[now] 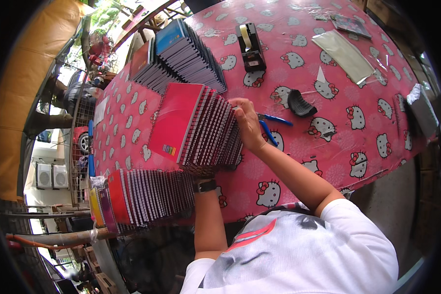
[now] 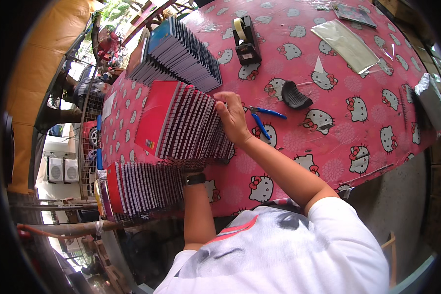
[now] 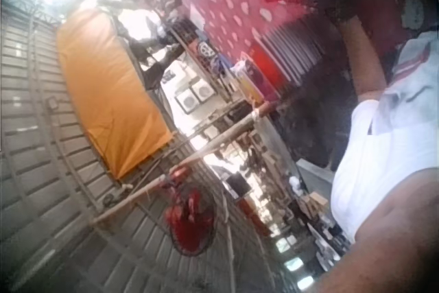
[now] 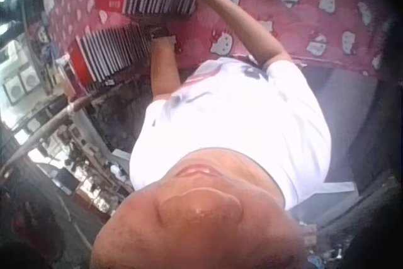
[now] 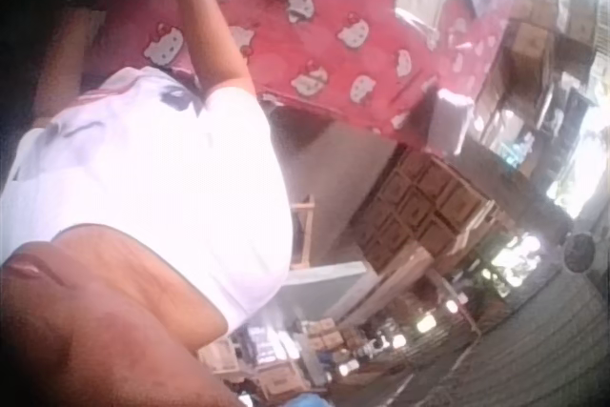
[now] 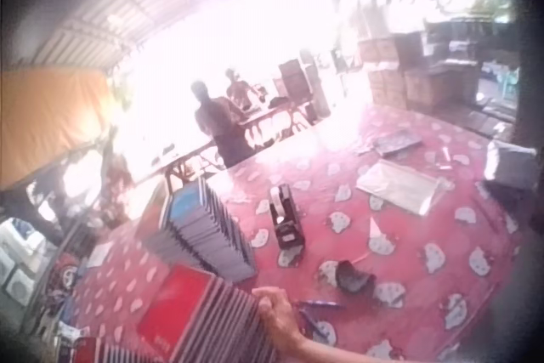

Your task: The person trims the excess spiral coil from stacks of notebooks using blue hand shears and places the stacks back on the table.

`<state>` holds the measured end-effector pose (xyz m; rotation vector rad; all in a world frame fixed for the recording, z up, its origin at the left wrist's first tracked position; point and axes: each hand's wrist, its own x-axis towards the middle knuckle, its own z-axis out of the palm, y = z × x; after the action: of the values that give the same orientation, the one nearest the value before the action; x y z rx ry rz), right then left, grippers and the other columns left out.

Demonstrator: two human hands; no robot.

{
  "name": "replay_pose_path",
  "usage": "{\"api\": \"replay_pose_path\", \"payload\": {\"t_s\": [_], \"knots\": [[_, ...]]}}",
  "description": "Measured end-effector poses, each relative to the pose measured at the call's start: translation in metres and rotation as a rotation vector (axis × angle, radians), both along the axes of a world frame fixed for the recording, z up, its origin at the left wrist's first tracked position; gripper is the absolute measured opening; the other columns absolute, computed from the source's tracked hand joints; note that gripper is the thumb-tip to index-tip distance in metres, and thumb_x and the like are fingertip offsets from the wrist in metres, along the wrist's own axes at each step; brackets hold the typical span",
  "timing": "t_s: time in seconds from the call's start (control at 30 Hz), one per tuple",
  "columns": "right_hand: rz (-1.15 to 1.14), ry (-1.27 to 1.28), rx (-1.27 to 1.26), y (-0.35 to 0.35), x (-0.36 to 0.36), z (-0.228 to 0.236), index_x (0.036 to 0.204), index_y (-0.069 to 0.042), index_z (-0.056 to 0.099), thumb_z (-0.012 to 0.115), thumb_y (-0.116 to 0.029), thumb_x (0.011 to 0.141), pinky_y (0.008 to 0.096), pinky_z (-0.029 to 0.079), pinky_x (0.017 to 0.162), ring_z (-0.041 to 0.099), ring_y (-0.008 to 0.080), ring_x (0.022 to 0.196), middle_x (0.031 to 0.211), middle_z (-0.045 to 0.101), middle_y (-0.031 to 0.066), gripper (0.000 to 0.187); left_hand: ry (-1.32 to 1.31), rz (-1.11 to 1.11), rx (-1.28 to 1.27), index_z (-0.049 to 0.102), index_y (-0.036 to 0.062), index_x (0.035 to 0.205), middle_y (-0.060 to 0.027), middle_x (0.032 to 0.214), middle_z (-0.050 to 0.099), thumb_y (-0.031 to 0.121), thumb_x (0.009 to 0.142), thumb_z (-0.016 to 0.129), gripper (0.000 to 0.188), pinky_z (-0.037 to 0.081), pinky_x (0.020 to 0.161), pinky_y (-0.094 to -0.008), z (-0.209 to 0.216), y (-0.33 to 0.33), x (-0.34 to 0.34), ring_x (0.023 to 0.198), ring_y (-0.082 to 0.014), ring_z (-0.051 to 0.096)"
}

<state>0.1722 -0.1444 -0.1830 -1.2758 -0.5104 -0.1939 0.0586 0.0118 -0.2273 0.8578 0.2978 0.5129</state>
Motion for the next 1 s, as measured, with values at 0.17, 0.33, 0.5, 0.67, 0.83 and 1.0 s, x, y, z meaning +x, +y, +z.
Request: {"api": "replay_pose_path", "payload": {"t_s": [0.17,0.33,0.5,0.67,0.83,1.0], "knots": [[0.071,0.05,0.169,0.016,0.014,0.032,0.081,0.0,0.054,0.041,-0.037,0.098,0.0295,0.041,0.067,0.05,0.0176,0.069,0.07,0.051,0.0086,0.043,-0.063,0.007,-0.01,0.028,-0.0024,0.137,-0.0199,0.133,0.042,0.072,0.085,0.032,0.09,0.045,0.097,-0.0436,0.024,0.008,0.001,0.116,-0.03,0.05],[0.047,0.023,0.155,0.027,0.017,0.032,0.077,-0.004,0.051,0.036,-0.039,0.1,0.0235,0.035,0.059,0.039,0.0054,0.065,0.068,0.046,-0.0021,0.045,-0.106,0.064,0.009,0.028,-0.0026,0.137,-0.02,0.134,0.042,0.072,0.085,0.032,0.091,0.045,0.096,-0.0432,0.033,0.012,0.003,0.116,-0.0299,0.051],[0.093,0.002,0.202,0.024,0.017,0.038,0.078,0.0,0.051,0.038,-0.035,0.099,0.0301,0.04,0.059,0.045,0.0172,0.06,0.064,0.047,0.007,0.042,-0.154,0.102,0.005,0.027,-0.0027,0.138,-0.0201,0.134,0.042,0.072,0.085,0.032,0.092,0.046,0.096,-0.0429,0.042,0.012,0.006,0.115,-0.0297,0.051],[-0.26,-0.291,0.159,-0.011,-0.003,0.062,0.08,0.0,0.053,0.054,-0.021,0.089,0.033,0.042,0.061,0.049,0.0236,0.064,0.068,0.051,0.0079,0.023,-0.295,-0.073,-0.074,0.026,-0.0028,0.138,-0.0201,0.135,0.041,0.073,0.085,0.032,0.093,0.047,0.096,-0.0425,0.071,0.006,-0.013,0.115,-0.0296,0.051],[0.694,-0.274,-0.23,-0.059,-0.057,0.049,0.068,0.0,0.056,0.062,-0.012,0.08,0.0317,0.039,0.049,0.048,0.0192,0.051,0.058,0.046,0.0091,0.018,-0.066,0.15,0.267,0.032,0.0026,0.137,-0.0147,0.133,0.045,0.066,0.091,0.025,0.079,0.046,0.096,-0.0419,0.076,0.009,-0.01,0.117,-0.0267,0.05],[0.567,-0.231,-0.335,-0.033,-0.057,0.037,0.068,-0.001,0.056,0.061,-0.018,0.081,0.0348,0.039,0.046,0.048,0.0252,0.045,0.055,0.048,0.0148,0.022,0.074,0.239,0.917,0.035,0.0045,0.136,-0.0124,0.128,0.049,0.059,0.095,0.024,0.069,0.046,0.095,-0.0389,0.05,0.024,-0.001,0.112,-0.0246,0.052]]}}
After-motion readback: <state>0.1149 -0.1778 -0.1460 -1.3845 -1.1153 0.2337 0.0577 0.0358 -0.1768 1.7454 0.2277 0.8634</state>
